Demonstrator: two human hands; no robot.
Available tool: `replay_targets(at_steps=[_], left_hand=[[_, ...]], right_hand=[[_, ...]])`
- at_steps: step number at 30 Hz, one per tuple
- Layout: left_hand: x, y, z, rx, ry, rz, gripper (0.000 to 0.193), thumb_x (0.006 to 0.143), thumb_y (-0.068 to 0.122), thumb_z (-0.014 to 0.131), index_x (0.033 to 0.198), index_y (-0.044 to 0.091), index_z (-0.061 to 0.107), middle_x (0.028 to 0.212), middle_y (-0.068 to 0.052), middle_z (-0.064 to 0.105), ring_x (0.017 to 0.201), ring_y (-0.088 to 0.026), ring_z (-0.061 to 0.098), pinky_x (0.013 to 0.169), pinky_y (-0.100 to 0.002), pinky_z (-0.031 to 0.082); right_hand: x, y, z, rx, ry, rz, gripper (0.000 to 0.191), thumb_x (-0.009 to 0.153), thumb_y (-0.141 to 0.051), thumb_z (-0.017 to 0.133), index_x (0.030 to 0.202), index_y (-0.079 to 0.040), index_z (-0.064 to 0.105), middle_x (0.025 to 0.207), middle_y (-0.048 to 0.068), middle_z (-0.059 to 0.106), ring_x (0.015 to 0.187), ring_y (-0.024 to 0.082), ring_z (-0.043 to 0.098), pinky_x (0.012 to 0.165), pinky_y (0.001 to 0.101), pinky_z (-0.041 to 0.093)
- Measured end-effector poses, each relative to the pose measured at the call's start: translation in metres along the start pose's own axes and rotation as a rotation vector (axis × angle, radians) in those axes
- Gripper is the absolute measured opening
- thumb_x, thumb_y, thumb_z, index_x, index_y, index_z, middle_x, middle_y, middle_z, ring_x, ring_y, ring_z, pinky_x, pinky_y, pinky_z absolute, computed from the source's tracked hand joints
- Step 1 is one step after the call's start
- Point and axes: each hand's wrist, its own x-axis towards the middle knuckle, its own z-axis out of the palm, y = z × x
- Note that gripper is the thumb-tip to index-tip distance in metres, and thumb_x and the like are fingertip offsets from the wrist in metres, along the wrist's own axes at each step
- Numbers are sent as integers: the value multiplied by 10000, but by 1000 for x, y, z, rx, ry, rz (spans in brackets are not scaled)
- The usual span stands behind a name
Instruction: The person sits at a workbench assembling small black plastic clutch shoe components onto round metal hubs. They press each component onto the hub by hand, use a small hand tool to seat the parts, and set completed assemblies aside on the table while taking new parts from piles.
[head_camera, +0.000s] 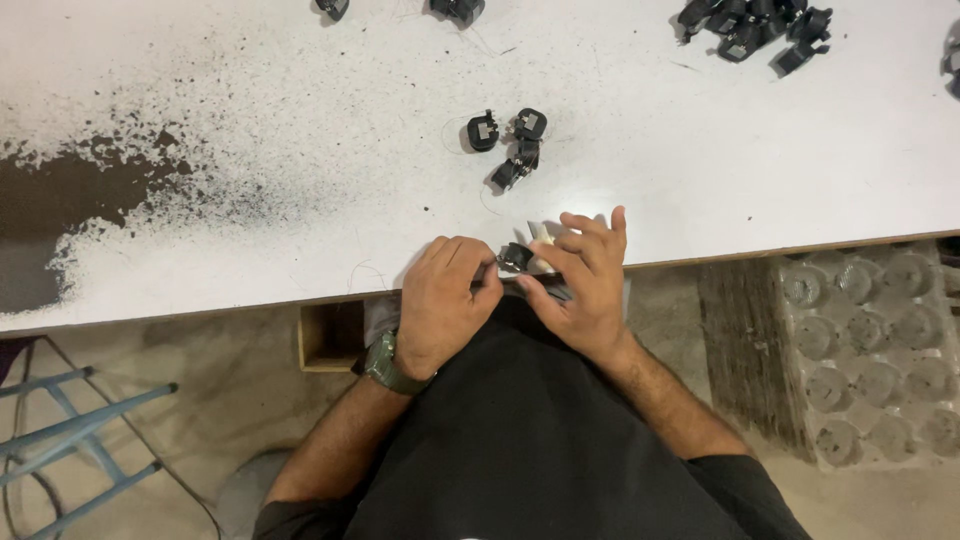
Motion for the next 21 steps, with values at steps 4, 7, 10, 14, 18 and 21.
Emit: replay_targets(at_steps=[4,7,10,14,18,21], left_hand=[[-3,1,6,-27,-3,-7,145,819,60,740,893,72,616,850,-60,656,815,-283,632,730,-421,511],[-5,4,10,-75,1,1,154,814,54,738,880,66,599,841,-64,646,809,-286,625,724,-424,507],[-6,4,12,-115,19,16,162,808,45,733,874,65,587,845,-60,646,807,-282,622,725,-425,504],[-9,4,14,-142,25,23,165,815,24,723,886,61,578,850,-63,637,806,-282,614,736,-424,503],[-11,2,17,-164,34,24,172,817,11,714,908,56,574,871,-74,638,822,-286,609,753,-421,503],[-12,-1,18,-180,6,40,178,817,5,706,925,46,571,890,-89,637,832,-292,607,755,-423,503]], right_hand=[[-11,-2,6,192,59,-50,301,844,13,782,1105,-96,678,1037,76,630,1190,291,656,1289,593,280],[-16,-4,18,281,71,-73,336,868,54,755,1149,-64,614,1038,78,672,1154,289,688,1260,596,317],[-17,-1,20,271,75,-68,365,850,73,746,1153,-59,592,1028,88,680,1152,293,684,1260,604,302],[-18,-2,18,228,57,-40,340,847,86,750,1120,-62,612,990,89,687,1139,282,693,1268,585,309],[-16,-3,16,225,47,-49,331,845,90,761,1102,-62,618,1001,95,689,1135,285,693,1271,582,309],[-14,-3,14,226,20,-78,335,834,89,766,1094,-62,619,1019,102,680,1138,293,687,1264,584,309]])
